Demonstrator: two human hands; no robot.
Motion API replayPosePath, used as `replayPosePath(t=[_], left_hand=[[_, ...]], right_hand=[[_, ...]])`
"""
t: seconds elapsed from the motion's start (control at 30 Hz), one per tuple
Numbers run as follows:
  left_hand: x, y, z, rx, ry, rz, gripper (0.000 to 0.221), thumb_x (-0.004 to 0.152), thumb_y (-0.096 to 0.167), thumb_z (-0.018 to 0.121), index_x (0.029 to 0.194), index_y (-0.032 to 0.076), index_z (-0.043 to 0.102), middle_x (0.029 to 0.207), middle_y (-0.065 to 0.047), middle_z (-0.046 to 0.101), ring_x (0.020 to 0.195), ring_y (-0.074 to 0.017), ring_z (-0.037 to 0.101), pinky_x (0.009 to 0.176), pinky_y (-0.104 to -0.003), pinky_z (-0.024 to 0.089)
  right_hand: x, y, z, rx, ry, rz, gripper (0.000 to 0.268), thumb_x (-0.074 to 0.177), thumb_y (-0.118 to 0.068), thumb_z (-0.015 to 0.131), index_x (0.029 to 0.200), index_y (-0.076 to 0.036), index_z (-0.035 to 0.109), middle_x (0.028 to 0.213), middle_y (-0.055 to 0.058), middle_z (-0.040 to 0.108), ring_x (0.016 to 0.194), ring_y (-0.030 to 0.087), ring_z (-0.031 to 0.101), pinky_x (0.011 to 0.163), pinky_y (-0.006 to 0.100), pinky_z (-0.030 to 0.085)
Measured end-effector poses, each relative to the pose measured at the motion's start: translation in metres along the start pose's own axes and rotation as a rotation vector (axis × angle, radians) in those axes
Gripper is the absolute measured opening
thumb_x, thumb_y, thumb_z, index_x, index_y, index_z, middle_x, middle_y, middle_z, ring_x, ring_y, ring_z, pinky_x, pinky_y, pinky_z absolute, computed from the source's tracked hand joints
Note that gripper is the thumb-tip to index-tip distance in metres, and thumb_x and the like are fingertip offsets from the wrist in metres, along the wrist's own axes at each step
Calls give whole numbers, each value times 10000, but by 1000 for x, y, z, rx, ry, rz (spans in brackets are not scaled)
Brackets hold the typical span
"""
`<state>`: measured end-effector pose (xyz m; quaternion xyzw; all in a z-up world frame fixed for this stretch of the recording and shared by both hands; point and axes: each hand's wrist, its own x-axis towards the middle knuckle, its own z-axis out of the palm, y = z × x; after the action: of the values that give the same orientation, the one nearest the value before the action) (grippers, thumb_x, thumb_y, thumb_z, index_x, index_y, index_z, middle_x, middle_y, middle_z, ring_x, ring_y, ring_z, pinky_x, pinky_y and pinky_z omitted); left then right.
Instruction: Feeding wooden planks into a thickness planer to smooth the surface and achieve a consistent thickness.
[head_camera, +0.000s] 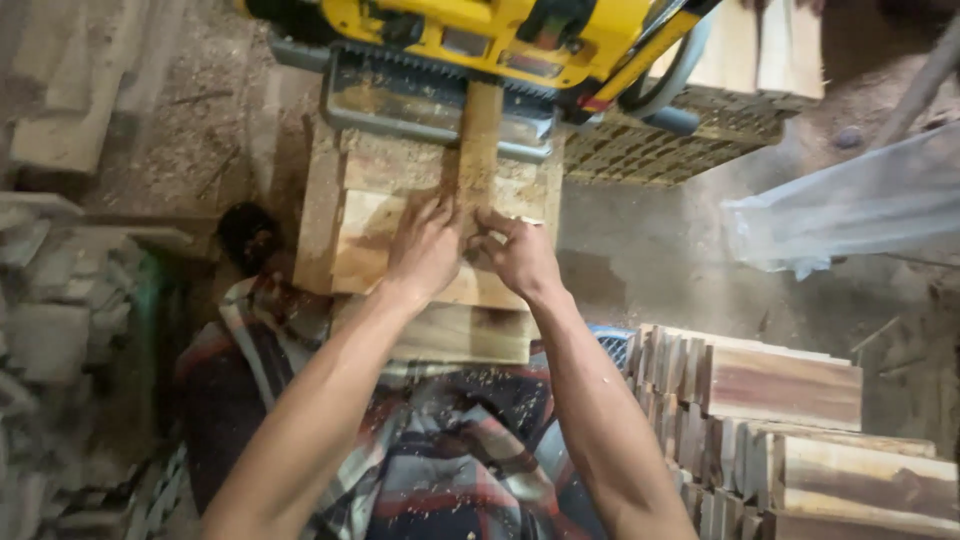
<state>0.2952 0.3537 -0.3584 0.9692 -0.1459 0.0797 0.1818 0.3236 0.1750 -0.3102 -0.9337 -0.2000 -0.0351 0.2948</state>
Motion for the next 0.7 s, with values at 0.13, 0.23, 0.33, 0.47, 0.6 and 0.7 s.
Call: replayPosePath(t=[0.13, 0.23, 0.33, 0.47, 0.6, 0.7], left_hand=[[16, 23, -54, 18, -46, -44, 750, 818, 394, 773, 1405, -36, 590, 1560, -214, 489, 1499, -358, 369, 1223, -594, 251], [30, 31, -57, -29, -159, -12, 781, 864, 369, 738, 1490, -28, 493, 1628, -206, 400, 1550, -341, 281, 1255, -594, 171], [43, 26, -58, -95, -345, 37, 739, 995, 383, 529, 1564, -17, 282, 1662, -206, 231, 1559, -330, 165, 1273, -517, 86], [39, 11, -38, -83, -361, 120, 823, 1009, 382, 502, 1614, -23, 119, 1687, -210, 135, 1569, -330, 103, 1260, -466, 110], [37, 7, -27, 62, -209, 219, 890, 987, 574, 450, 1592, -41, 229, 1652, -229, 264, 1561, -347, 208, 1281, -523, 124], [41, 9, -27, 74, -215, 231, 800, 1009, 514, 433, 1583, -14, 254, 1674, -199, 222, 1577, -337, 155, 1287, -543, 74]], right_hand=[[52, 25, -67, 188, -81, 524, 235, 845, -315, 698, 1002, -164, 788, 973, 77, 766, 1025, 358, 707, 957, 534, 532], [95, 80, -119, 84, 318, 591, 284, 911, -375, 657, 919, -103, 739, 868, 167, 721, 917, 380, 722, 829, 557, 502], [150, 98, -167, 111, 466, 572, 309, 986, -414, 535, 869, -135, 600, 861, 103, 636, 876, 282, 612, 760, 468, 447], [206, 138, -174, 286, 278, 555, 340, 998, -254, 447, 686, -172, 342, 744, -12, 536, 722, 101, 492, 614, 296, 397], [186, 147, -135, 538, 514, 398, 322, 1068, -106, 357, 752, -170, 352, 664, -29, 382, 550, 78, 365, 471, 280, 289], [139, 142, -95, 597, 568, 294, 451, 1047, -453, 390, 1179, -73, 592, 815, -24, 494, 720, 108, 445, 724, 250, 410]])
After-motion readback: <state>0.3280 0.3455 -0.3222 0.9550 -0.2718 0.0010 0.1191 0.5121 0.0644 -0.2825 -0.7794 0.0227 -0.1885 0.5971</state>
